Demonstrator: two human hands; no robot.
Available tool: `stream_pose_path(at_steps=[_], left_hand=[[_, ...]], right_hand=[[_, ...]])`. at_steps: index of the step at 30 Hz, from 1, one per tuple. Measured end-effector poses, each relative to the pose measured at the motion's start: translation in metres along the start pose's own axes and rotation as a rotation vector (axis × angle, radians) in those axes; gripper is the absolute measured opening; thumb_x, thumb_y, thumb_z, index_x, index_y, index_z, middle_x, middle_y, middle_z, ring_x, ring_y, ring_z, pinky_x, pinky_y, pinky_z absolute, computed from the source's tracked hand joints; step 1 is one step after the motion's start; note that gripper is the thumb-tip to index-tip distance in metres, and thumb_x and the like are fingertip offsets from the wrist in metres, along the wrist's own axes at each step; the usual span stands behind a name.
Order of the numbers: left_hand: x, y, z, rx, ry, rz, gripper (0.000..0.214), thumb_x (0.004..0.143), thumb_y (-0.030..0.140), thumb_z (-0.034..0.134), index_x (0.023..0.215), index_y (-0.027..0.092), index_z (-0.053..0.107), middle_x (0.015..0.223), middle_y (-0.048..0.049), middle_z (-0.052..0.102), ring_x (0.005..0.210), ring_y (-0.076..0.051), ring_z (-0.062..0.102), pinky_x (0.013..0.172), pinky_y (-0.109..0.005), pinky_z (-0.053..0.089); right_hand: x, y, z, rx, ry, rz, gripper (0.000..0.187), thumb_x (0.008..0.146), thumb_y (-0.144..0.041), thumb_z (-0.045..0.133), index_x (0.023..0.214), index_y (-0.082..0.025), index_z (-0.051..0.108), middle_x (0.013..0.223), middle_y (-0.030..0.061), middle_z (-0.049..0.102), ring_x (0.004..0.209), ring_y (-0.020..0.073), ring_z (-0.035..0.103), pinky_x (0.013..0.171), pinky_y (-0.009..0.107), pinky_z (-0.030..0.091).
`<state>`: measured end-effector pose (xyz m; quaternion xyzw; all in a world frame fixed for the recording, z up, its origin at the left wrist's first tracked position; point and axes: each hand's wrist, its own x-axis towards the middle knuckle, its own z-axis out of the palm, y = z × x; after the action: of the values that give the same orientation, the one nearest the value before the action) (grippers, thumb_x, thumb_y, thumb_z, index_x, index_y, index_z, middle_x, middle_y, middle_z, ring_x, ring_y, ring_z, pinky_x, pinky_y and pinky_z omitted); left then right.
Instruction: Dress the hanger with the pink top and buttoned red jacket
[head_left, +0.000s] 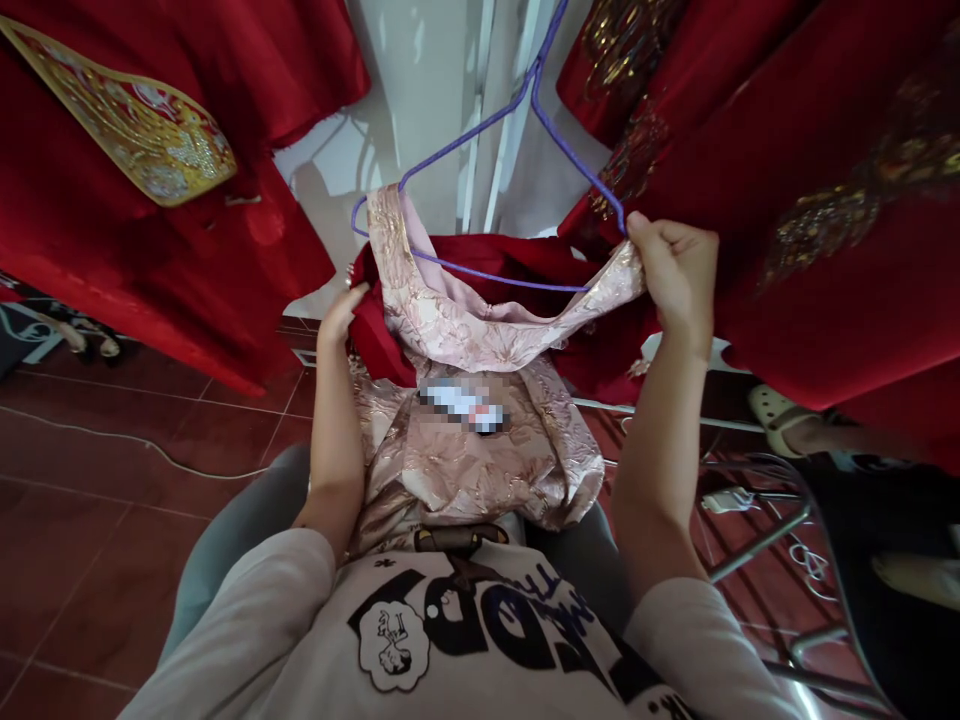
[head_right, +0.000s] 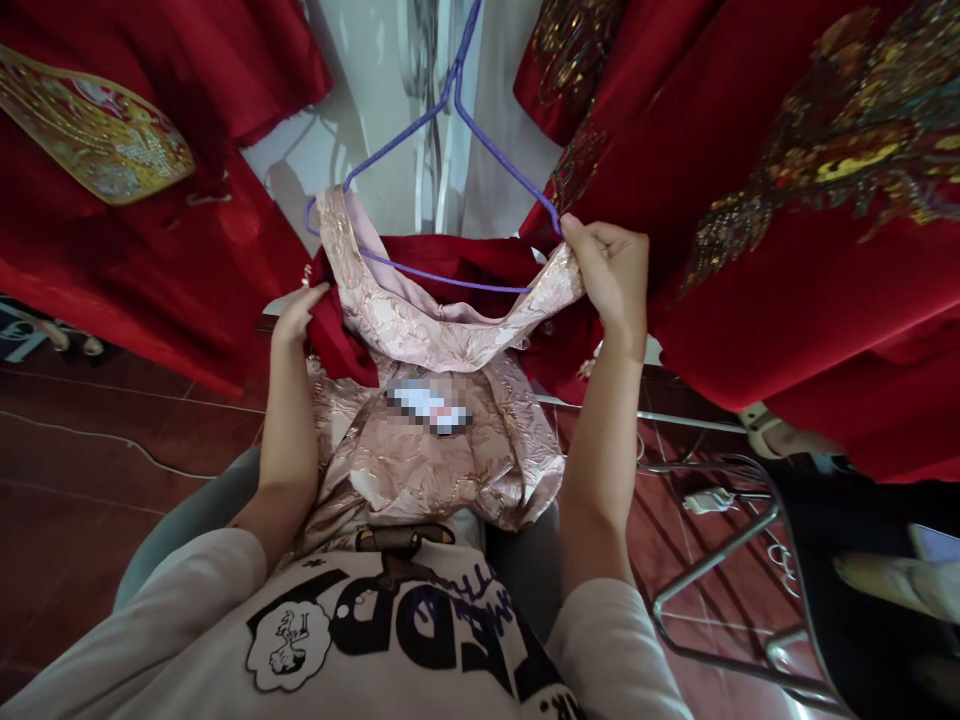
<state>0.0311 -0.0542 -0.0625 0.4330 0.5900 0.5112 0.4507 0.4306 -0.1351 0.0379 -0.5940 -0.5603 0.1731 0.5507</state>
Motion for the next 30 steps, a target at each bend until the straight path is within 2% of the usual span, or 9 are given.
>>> stream_pose_path(at_steps=[3, 6, 8, 10, 13, 16, 19, 24, 30], left_hand=[[-0.001, -0.002, 0.002, 0.079, 0.052, 0.023, 0.016, 0.077, 0.023, 0.076, 0.086, 0.019, 0.062, 0.088, -0.0062, 0.075, 0.111, -0.033, 0.075, 0.103, -0.044, 0.059], [0.005, 0.009, 0.007, 0.114, 0.149, 0.219, 0.042, 0.078, 0.028, 0.079, 0.115, 0.022, 0.062, 0.132, -0.0096, 0.073, 0.133, -0.026, 0.065, 0.116, -0.037, 0.05], [0.012, 0.02, 0.013, 0.138, 0.152, 0.427, 0.051, 0.087, 0.046, 0.074, 0.132, 0.029, 0.057, 0.153, -0.0074, 0.062, 0.146, -0.023, 0.054, 0.123, -0.038, 0.043], [0.024, 0.031, 0.022, 0.186, 0.131, 0.647, 0.057, 0.096, 0.07, 0.06, 0.139, 0.035, 0.053, 0.158, -0.0038, 0.057, 0.154, -0.023, 0.044, 0.129, -0.043, 0.033], [0.043, 0.046, 0.036, 0.285, 0.068, 0.822, 0.082, 0.092, 0.099, 0.035, 0.137, 0.033, 0.054, 0.15, -0.0017, 0.059, 0.15, -0.022, 0.039, 0.132, -0.043, 0.024], [0.055, 0.056, 0.044, 0.383, 0.007, 0.85, 0.101, 0.082, 0.11, 0.019, 0.123, 0.027, 0.059, 0.13, -0.003, 0.063, 0.131, -0.02, 0.044, 0.125, -0.042, 0.03], [0.057, 0.06, 0.043, 0.438, 0.072, 0.884, 0.103, 0.079, 0.11, 0.008, 0.111, 0.024, 0.056, 0.116, -0.0031, 0.058, 0.119, -0.017, 0.044, 0.117, -0.038, 0.036], [0.061, 0.059, 0.036, 0.47, 0.162, 0.869, 0.101, 0.073, 0.107, -0.003, 0.103, 0.024, 0.045, 0.107, -0.0029, 0.046, 0.116, -0.015, 0.04, 0.113, -0.033, 0.04], [0.067, 0.054, 0.044, 0.452, 0.284, 0.795, 0.097, 0.079, 0.1, -0.005, 0.104, 0.023, 0.048, 0.1, -0.003, 0.048, 0.112, -0.013, 0.04, 0.114, -0.033, 0.04]], right_hand=[[0.0, 0.003, 0.0, -0.001, 0.035, -0.04, 0.03, 0.087, -0.049, 0.068, 0.068, -0.028, 0.058, 0.072, 0.0035, 0.057, 0.072, 0.0179, 0.046, 0.077, 0.038, 0.04], [0.002, 0.011, 0.001, 0.011, 0.095, -0.097, 0.023, 0.088, -0.049, 0.07, 0.082, -0.029, 0.061, 0.093, 0.0106, 0.069, 0.087, 0.0244, 0.058, 0.09, 0.042, 0.045], [0.002, 0.016, 0.002, 0.021, 0.093, -0.123, 0.022, 0.089, -0.05, 0.069, 0.088, -0.029, 0.061, 0.105, 0.0153, 0.072, 0.101, 0.0297, 0.062, 0.1, 0.046, 0.045], [0.001, 0.019, 0.001, 0.019, 0.075, -0.135, 0.023, 0.09, -0.052, 0.066, 0.092, -0.03, 0.062, 0.113, 0.0176, 0.073, 0.111, 0.0331, 0.063, 0.105, 0.049, 0.044], [0.0, 0.02, 0.0, -0.012, 0.067, -0.137, 0.025, 0.091, -0.055, 0.062, 0.095, -0.03, 0.062, 0.119, 0.0179, 0.074, 0.116, 0.0349, 0.063, 0.109, 0.051, 0.043], [0.0, 0.02, 0.0, -0.048, 0.098, -0.123, 0.028, 0.09, -0.058, 0.059, 0.096, -0.03, 0.062, 0.122, 0.017, 0.075, 0.119, 0.0341, 0.064, 0.112, 0.051, 0.043], [0.0, 0.023, 0.002, -0.035, 0.109, -0.111, 0.031, 0.089, -0.06, 0.06, 0.097, -0.03, 0.063, 0.123, 0.0175, 0.074, 0.121, 0.0343, 0.063, 0.113, 0.05, 0.043], [0.003, 0.031, 0.006, 0.011, 0.078, -0.096, 0.037, 0.09, -0.065, 0.06, 0.103, -0.031, 0.067, 0.13, 0.0181, 0.073, 0.128, 0.04, 0.06, 0.113, 0.056, 0.038], [0.008, 0.037, 0.006, -0.016, 0.137, -0.059, 0.041, 0.09, -0.063, 0.058, 0.106, -0.027, 0.069, 0.131, 0.0184, 0.074, 0.13, 0.0396, 0.06, 0.112, 0.055, 0.042]])
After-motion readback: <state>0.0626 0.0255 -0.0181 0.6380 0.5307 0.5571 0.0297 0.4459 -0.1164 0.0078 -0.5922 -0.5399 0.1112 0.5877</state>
